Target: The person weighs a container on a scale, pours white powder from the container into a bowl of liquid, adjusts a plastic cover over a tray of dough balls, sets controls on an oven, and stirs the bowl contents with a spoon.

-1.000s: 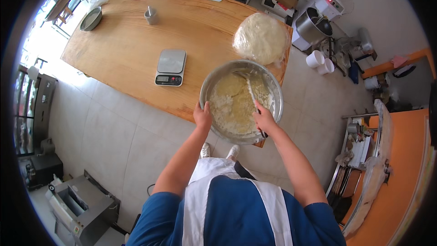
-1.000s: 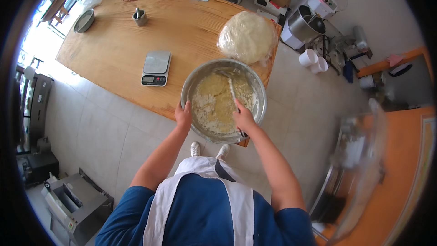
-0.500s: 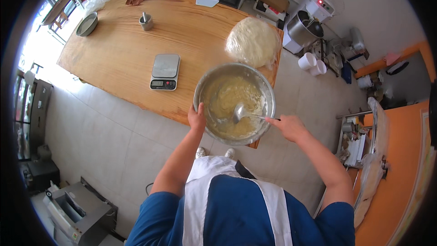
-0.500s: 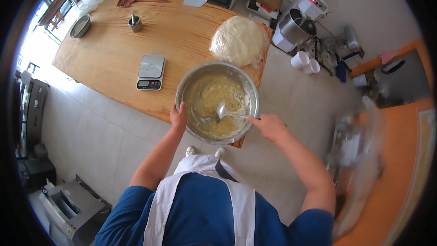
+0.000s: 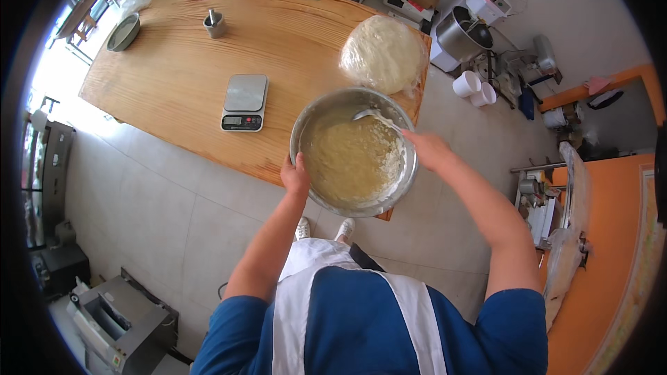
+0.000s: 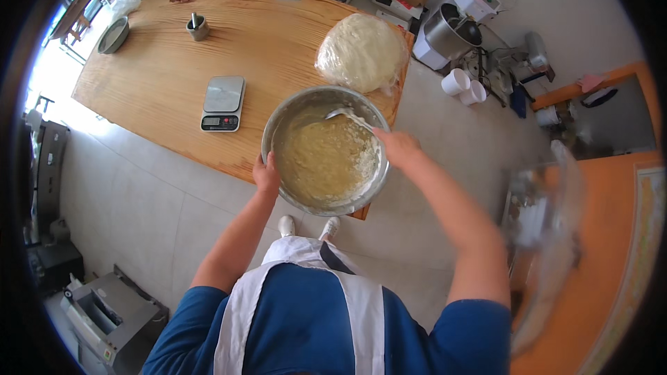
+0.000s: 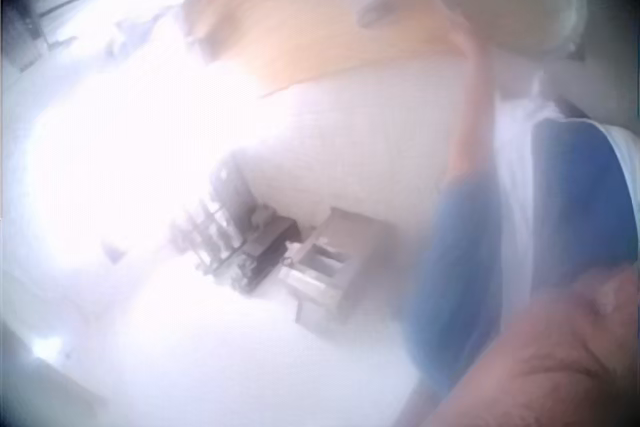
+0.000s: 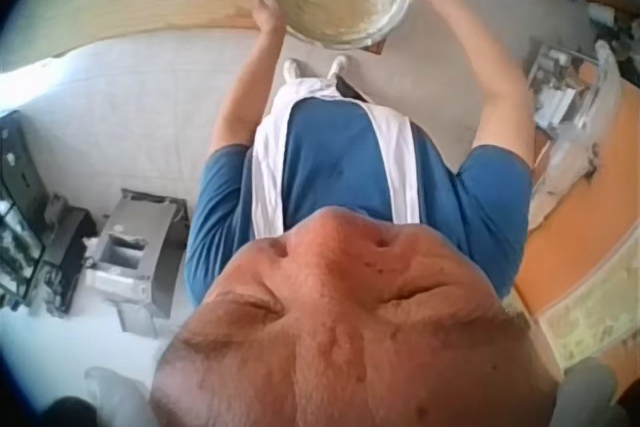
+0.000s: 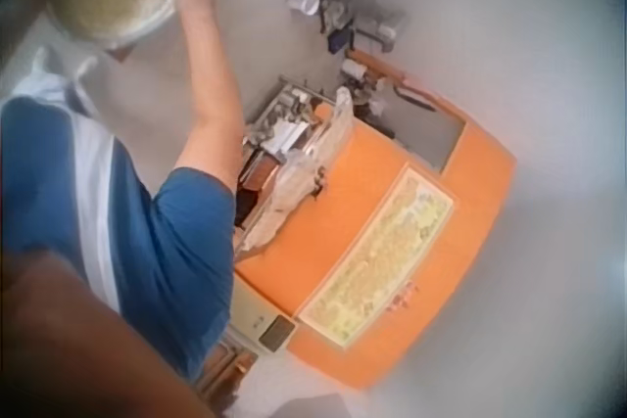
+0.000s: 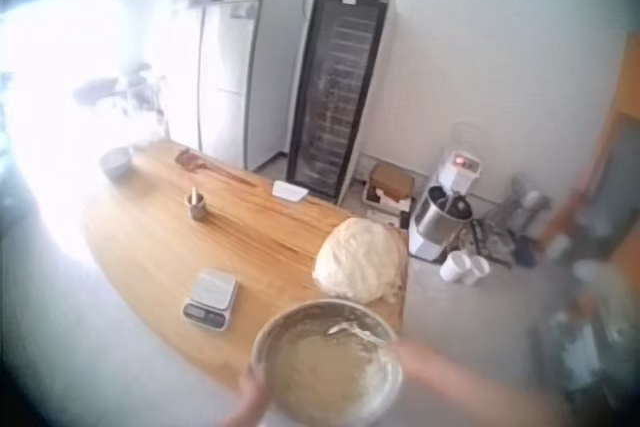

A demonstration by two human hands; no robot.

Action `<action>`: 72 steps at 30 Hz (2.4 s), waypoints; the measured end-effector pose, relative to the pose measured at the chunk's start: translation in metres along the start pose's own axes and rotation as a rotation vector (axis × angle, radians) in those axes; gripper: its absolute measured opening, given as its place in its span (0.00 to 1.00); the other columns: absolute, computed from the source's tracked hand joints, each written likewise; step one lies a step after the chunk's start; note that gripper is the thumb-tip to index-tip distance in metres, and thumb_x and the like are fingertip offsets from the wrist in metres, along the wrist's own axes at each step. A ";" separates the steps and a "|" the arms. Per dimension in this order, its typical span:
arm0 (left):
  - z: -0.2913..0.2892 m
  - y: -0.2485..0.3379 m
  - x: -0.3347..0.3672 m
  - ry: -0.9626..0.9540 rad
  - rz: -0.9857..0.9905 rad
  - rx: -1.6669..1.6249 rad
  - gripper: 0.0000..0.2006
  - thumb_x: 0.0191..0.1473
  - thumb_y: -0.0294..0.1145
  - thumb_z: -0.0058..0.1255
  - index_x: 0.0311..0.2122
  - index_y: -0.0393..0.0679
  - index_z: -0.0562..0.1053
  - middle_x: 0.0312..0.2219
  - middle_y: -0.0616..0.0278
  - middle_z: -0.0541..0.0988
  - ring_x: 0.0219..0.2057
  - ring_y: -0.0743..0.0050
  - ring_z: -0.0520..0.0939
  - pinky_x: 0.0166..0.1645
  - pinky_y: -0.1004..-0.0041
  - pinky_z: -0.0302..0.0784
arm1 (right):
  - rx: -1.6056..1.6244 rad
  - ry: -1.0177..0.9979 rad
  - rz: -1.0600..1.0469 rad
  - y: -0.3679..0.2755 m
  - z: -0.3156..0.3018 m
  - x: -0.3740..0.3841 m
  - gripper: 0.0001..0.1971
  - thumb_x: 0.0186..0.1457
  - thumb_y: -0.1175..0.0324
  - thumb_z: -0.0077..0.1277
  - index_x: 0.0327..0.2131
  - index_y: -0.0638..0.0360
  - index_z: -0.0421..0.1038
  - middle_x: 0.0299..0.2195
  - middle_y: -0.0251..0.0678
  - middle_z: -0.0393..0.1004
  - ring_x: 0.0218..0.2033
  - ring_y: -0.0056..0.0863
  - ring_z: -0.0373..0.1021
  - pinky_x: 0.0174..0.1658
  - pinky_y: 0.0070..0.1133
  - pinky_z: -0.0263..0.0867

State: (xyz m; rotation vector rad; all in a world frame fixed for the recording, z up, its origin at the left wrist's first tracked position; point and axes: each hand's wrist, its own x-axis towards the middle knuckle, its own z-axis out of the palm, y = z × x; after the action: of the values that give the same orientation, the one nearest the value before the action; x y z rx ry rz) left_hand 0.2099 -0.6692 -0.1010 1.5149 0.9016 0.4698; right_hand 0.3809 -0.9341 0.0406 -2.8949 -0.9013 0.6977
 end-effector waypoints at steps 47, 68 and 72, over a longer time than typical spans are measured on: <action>0.004 -0.013 0.007 0.017 -0.012 0.026 0.15 0.53 0.36 0.46 0.40 0.34 0.71 0.30 0.54 0.77 0.31 0.70 0.76 0.38 0.73 0.70 | 0.459 -0.014 0.209 -0.084 0.075 -0.086 0.28 0.51 0.68 0.40 0.57 0.43 0.51 0.26 0.50 0.72 0.29 0.45 0.70 0.36 0.34 0.64; 0.001 -0.005 0.006 0.007 0.026 0.124 0.14 0.53 0.35 0.45 0.40 0.35 0.71 0.30 0.54 0.77 0.32 0.69 0.76 0.39 0.72 0.70 | 0.280 -0.271 0.086 -0.049 0.043 -0.178 0.27 0.51 0.68 0.38 0.56 0.36 0.53 0.31 0.48 0.72 0.31 0.44 0.69 0.37 0.32 0.65; 0.001 -0.001 0.004 0.020 0.056 0.116 0.14 0.52 0.36 0.45 0.38 0.36 0.72 0.29 0.50 0.77 0.31 0.60 0.77 0.37 0.68 0.69 | 0.418 -0.161 0.120 -0.089 0.060 -0.133 0.26 0.52 0.68 0.37 0.56 0.35 0.53 0.32 0.52 0.71 0.33 0.45 0.69 0.38 0.32 0.64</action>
State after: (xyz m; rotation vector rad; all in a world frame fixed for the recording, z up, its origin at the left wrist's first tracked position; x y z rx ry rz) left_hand 0.2127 -0.6672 -0.1025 1.6475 0.9170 0.4811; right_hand 0.2107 -0.9392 0.0549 -2.5604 -0.5150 1.0028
